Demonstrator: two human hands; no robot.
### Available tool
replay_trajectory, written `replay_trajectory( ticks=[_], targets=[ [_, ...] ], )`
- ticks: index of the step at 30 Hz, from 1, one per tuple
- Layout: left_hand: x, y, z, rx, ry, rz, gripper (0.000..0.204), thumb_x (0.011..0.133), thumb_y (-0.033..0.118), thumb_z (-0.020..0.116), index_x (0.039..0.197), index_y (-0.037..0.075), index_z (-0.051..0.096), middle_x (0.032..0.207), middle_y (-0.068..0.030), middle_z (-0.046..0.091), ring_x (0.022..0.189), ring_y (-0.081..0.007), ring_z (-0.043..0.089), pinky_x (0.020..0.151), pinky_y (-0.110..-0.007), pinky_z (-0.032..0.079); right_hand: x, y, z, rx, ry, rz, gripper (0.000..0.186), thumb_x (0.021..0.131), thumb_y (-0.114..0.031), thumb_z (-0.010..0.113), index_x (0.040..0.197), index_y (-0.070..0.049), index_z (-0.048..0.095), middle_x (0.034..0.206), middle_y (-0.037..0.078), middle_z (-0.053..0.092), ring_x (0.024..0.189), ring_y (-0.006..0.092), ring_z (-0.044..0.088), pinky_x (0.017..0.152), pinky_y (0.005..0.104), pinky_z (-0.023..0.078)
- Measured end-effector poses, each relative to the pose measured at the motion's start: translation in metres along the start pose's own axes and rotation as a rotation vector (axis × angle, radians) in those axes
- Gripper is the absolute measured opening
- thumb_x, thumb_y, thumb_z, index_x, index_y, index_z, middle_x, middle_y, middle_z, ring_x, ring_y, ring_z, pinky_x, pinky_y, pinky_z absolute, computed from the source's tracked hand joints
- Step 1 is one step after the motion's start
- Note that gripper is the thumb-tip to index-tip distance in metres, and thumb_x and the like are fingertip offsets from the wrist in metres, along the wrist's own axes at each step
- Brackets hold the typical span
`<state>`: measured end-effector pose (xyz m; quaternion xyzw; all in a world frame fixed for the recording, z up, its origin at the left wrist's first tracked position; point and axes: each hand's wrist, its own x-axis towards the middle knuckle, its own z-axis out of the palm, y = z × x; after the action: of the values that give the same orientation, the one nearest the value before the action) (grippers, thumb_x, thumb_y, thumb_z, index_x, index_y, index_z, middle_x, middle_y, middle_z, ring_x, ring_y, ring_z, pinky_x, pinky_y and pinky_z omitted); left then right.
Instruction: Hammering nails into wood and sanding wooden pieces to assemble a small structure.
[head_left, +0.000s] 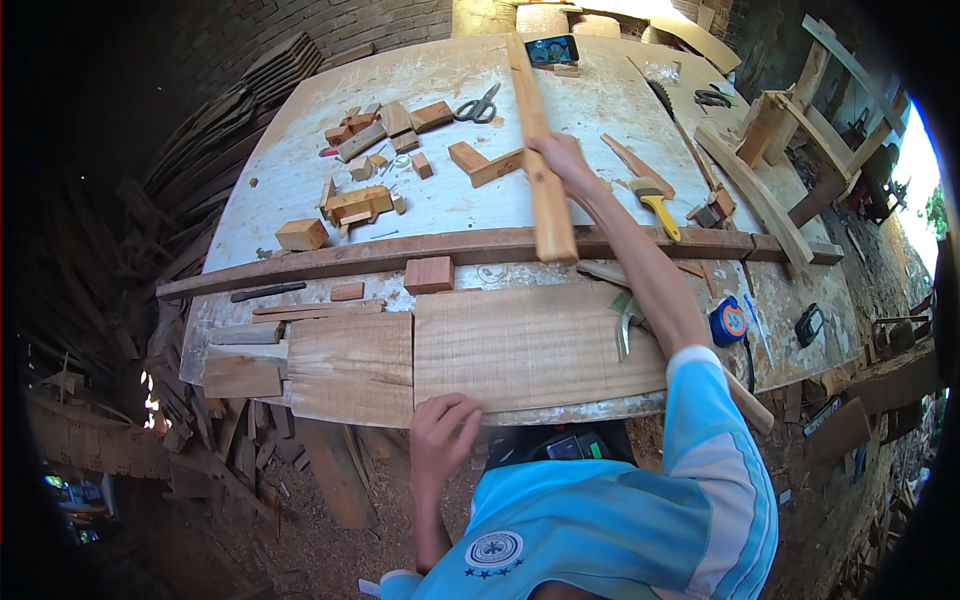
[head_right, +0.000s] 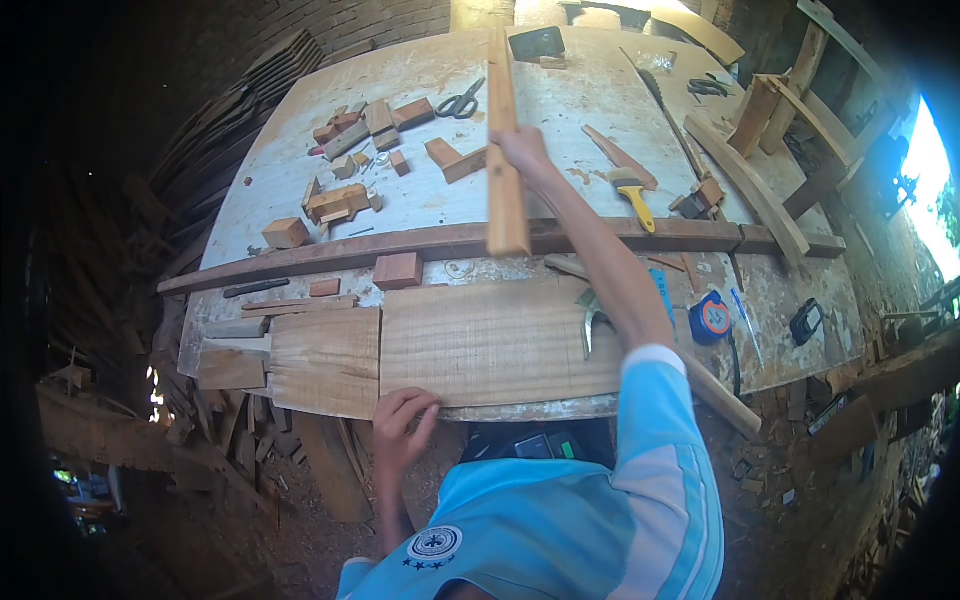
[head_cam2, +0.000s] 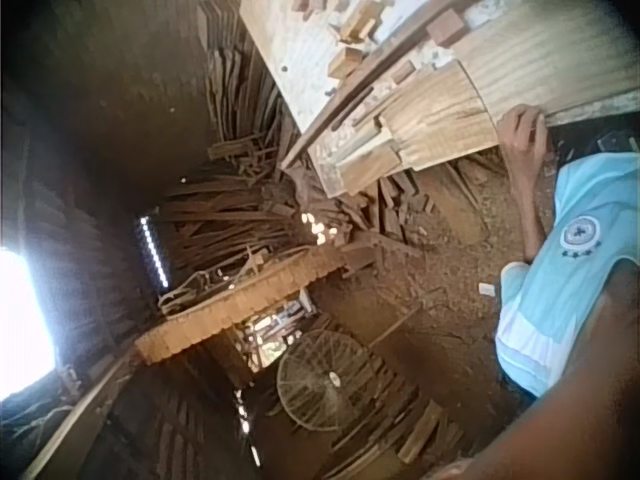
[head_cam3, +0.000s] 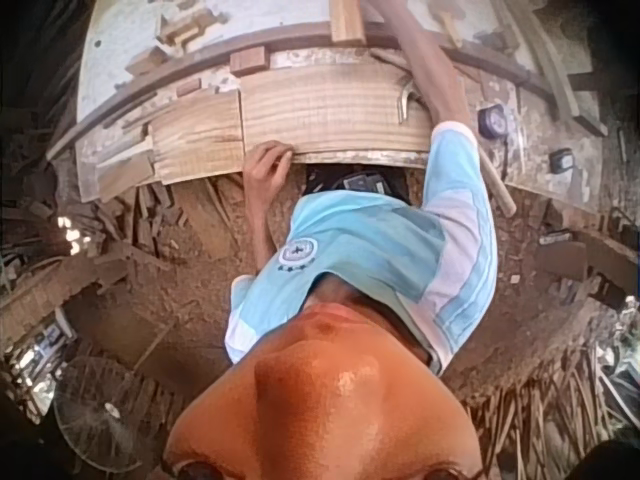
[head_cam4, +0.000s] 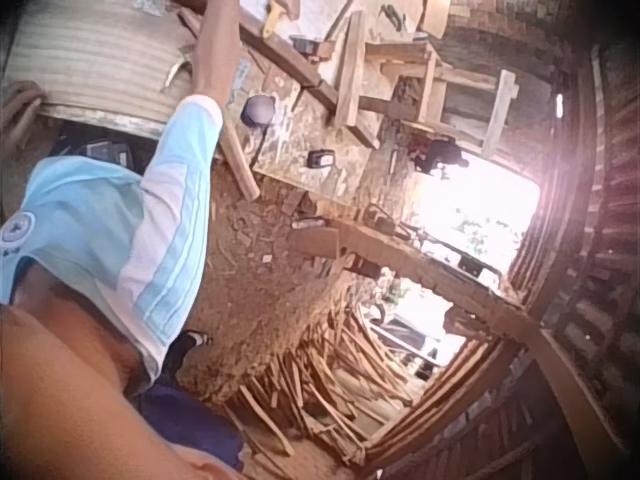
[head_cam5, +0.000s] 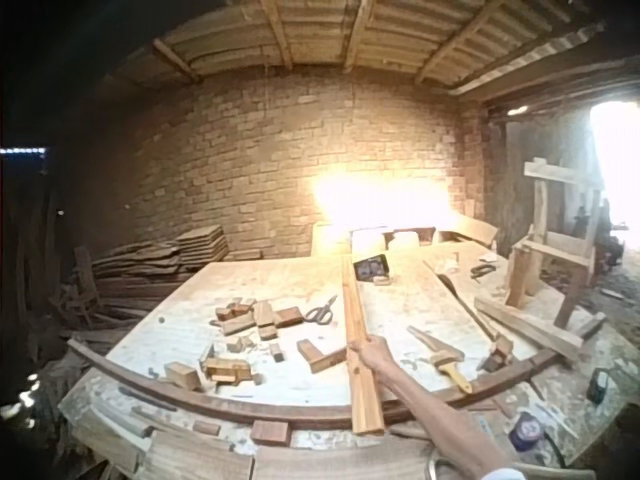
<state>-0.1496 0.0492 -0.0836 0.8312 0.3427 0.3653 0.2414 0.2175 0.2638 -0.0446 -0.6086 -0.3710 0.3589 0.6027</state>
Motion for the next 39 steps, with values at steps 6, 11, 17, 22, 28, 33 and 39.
replay_trajectory(
  ticks=[6,11,17,22,28,33,39],
  targets=[
    [-0.004,-0.005,0.005,-0.124,0.051,-0.101,0.010,0.074,0.006,0.068,0.083,0.003,0.067,0.084,-0.0080,0.064,0.079,-0.0251,0.059,0.071,-0.035,0.044,-0.104,-0.035,-0.053,0.048,0.016,0.095,0.023,0.089,-0.018,0.056,0.094,0.005,0.052,0.069,0.010,0.059,0.052,0.0153,0.057,0.047,0.0269,0.049],
    [0.002,0.001,0.003,-0.097,0.028,-0.076,0.010,0.073,0.004,0.067,0.083,0.003,0.067,0.083,-0.0079,0.064,0.079,-0.0238,0.059,0.073,-0.033,0.043,-0.097,-0.031,-0.072,-0.028,0.043,0.109,0.022,0.089,-0.017,0.056,0.094,0.003,0.052,0.069,0.010,0.060,0.053,0.0148,0.058,0.048,0.0252,0.050],
    [-0.003,-0.002,0.009,-0.092,0.008,-0.067,0.011,0.075,0.007,0.067,0.085,0.005,0.067,0.085,-0.0054,0.063,0.081,-0.0230,0.058,0.076,-0.033,0.040,-0.073,-0.027,-0.097,-0.048,0.065,0.082,0.023,0.088,-0.017,0.055,0.096,0.004,0.052,0.073,0.013,0.061,0.056,0.0168,0.060,0.048,0.0271,0.052],
    [-0.001,0.001,0.006,-0.069,-0.019,-0.097,0.011,0.075,0.008,0.067,0.086,0.006,0.068,0.086,-0.0049,0.063,0.083,-0.0224,0.058,0.077,-0.034,0.039,-0.063,-0.032,-0.092,-0.042,0.094,0.098,0.024,0.089,-0.017,0.055,0.097,0.005,0.051,0.073,0.013,0.062,0.056,0.0171,0.061,0.048,0.0277,0.051],
    [0.001,0.000,0.008,-0.104,-0.022,-0.122,0.011,0.074,0.009,0.067,0.085,0.006,0.068,0.086,-0.0046,0.064,0.083,-0.0222,0.058,0.078,-0.033,0.039,-0.061,-0.022,-0.097,-0.010,0.110,0.096,0.025,0.089,-0.017,0.055,0.098,0.005,0.052,0.073,0.012,0.062,0.056,0.0167,0.060,0.049,0.0279,0.051],
    [0.003,-0.001,0.006,-0.081,-0.048,-0.128,0.011,0.074,0.009,0.067,0.085,0.007,0.068,0.086,-0.0037,0.064,0.084,-0.0215,0.058,0.078,-0.033,0.039,-0.074,-0.026,-0.097,-0.010,0.115,0.132,0.024,0.088,-0.017,0.056,0.097,0.005,0.052,0.072,0.012,0.061,0.055,0.0164,0.059,0.050,0.0275,0.050],
    [0.002,0.001,0.006,-0.083,-0.075,-0.135,0.011,0.074,0.010,0.067,0.085,0.007,0.068,0.085,-0.0032,0.063,0.084,-0.0213,0.058,0.078,-0.033,0.038,-0.078,-0.023,-0.101,-0.012,0.129,0.166,0.022,0.089,-0.017,0.055,0.096,0.004,0.052,0.071,0.012,0.061,0.054,0.0159,0.059,0.050,0.0270,0.050]
  ],
)
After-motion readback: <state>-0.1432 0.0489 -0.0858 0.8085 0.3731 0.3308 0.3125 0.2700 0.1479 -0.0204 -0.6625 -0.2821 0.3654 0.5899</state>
